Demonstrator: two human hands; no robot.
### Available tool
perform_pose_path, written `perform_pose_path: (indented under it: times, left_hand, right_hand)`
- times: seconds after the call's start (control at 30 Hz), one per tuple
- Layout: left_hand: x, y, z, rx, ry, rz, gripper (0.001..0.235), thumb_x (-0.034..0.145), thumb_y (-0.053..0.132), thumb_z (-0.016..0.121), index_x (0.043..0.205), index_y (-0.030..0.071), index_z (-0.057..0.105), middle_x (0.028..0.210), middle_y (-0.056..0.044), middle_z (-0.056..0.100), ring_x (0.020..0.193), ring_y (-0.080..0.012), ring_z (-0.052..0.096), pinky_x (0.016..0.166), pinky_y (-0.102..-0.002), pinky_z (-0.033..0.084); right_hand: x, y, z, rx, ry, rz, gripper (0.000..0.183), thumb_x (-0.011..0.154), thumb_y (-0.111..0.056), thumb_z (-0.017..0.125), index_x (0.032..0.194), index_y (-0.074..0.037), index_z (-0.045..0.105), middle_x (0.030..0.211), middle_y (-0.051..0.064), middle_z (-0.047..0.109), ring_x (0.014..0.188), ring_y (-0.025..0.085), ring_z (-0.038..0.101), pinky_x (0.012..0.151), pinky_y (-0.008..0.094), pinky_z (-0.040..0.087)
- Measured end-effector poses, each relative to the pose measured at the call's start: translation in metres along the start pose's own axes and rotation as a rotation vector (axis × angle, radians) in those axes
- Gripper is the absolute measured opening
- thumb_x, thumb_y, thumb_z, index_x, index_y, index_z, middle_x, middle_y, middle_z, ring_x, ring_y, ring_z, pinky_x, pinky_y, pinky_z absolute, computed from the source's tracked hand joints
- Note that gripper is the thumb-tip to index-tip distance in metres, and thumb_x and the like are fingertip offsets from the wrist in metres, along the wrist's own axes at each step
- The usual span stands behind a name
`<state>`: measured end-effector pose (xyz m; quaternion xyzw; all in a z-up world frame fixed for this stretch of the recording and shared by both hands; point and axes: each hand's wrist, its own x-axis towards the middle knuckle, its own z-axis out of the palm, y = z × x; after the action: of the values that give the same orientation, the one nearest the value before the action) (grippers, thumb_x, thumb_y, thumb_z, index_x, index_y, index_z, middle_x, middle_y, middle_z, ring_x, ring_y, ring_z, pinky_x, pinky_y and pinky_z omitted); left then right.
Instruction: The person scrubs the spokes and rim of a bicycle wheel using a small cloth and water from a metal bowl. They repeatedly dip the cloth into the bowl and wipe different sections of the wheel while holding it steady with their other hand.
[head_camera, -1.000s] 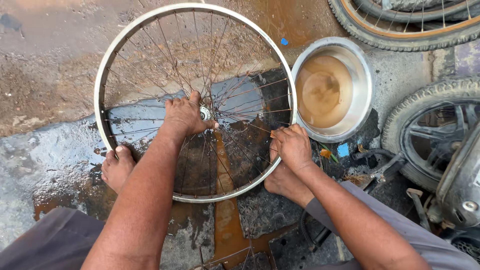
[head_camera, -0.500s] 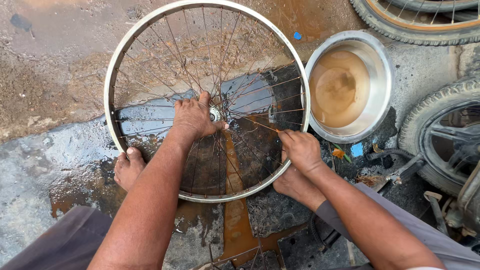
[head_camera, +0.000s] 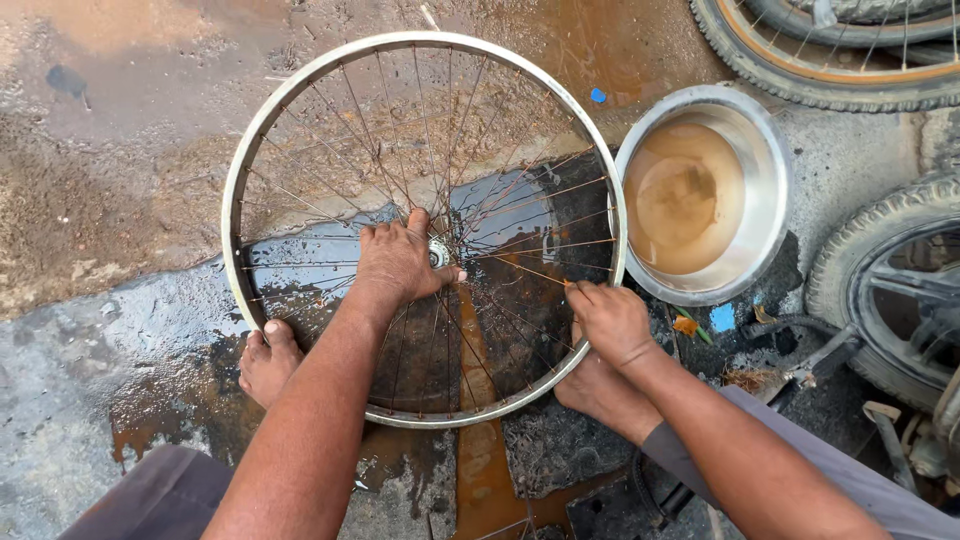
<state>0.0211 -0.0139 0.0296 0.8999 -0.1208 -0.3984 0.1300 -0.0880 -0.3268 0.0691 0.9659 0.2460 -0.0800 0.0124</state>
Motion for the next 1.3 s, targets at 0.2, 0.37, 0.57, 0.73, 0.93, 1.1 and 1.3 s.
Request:
perform_pose_path:
  times: [0.2,0.37,0.57,0.73,0.93,1.1,1.3]
  left_hand:
    - [-0.005,-0.002,-0.001,-0.059,0.051,-0.005,0.105,0.073,0.081,0.071,0.142,0.009,0.040,0.121,-0.024,0.065,0.127,-0.0379,0.057,0.110,-0.056,0.035]
    - [-0.004,0.001,-0.003,-0.031,0.017,-0.012,0.105,0.073,0.084,0.070,0.143,0.012,0.041,0.121,-0.025,0.066,0.128,-0.0370,0.058,0.114,-0.054,0.033]
    - [-0.004,0.000,0.002,-0.020,0.018,-0.011,0.102,0.073,0.084,0.070,0.140,0.011,0.044,0.117,-0.024,0.068,0.124,-0.0371,0.060,0.112,-0.057,0.034]
    - [-0.002,-0.003,-0.001,-0.046,-0.003,-0.003,0.100,0.071,0.083,0.070,0.138,0.012,0.047,0.115,-0.020,0.071,0.124,-0.0351,0.063,0.111,-0.055,0.038]
    - [-0.006,-0.003,-0.003,-0.026,0.062,0.013,0.103,0.071,0.084,0.072,0.137,0.010,0.046,0.119,-0.024,0.068,0.124,-0.0382,0.061,0.110,-0.056,0.036]
    - [-0.001,0.000,0.002,0.000,-0.006,0.008,0.102,0.073,0.085,0.069,0.137,0.009,0.045,0.119,-0.024,0.068,0.124,-0.0378,0.061,0.111,-0.056,0.035]
    - [-0.002,0.000,-0.005,-0.010,0.031,0.017,0.104,0.071,0.085,0.070,0.138,0.009,0.044,0.118,-0.023,0.068,0.126,-0.0380,0.060,0.110,-0.055,0.036]
  right_hand:
    - [0.056,-0.039,0.038,0.023,0.072,-0.034,0.029,0.087,-0.014,0.060,0.115,-0.010,0.069,0.106,0.007,0.074,0.084,0.022,0.072,0.075,0.038,0.056]
    - [0.007,0.000,0.019,-0.002,0.034,-0.009,0.034,0.082,-0.013,0.059,0.115,-0.011,0.069,0.104,0.008,0.074,0.078,0.024,0.072,0.070,0.039,0.056]
    - [0.052,-0.029,0.047,-0.002,-0.107,0.043,0.015,0.089,-0.018,0.059,0.101,-0.014,0.067,0.089,0.006,0.070,0.082,0.026,0.072,0.072,0.043,0.058]
    - [-0.010,0.009,-0.001,-0.003,-0.114,0.133,0.014,0.090,-0.016,0.059,0.100,-0.013,0.068,0.086,0.005,0.070,0.072,0.025,0.072,0.063,0.043,0.057]
    - [0.011,0.005,-0.015,0.154,-0.110,0.242,0.009,0.084,-0.023,0.064,0.085,-0.015,0.069,0.080,0.003,0.069,0.075,0.028,0.071,0.059,0.044,0.056]
    - [-0.010,0.014,-0.031,0.042,-0.195,0.221,0.014,0.092,-0.027,0.064,0.086,-0.017,0.070,0.079,0.004,0.068,0.072,0.028,0.071,0.059,0.044,0.056]
    - [0.022,-0.005,-0.011,0.005,0.025,0.075,0.011,0.081,-0.014,0.063,0.088,-0.014,0.070,0.082,0.005,0.064,0.074,0.027,0.067,0.063,0.042,0.055]
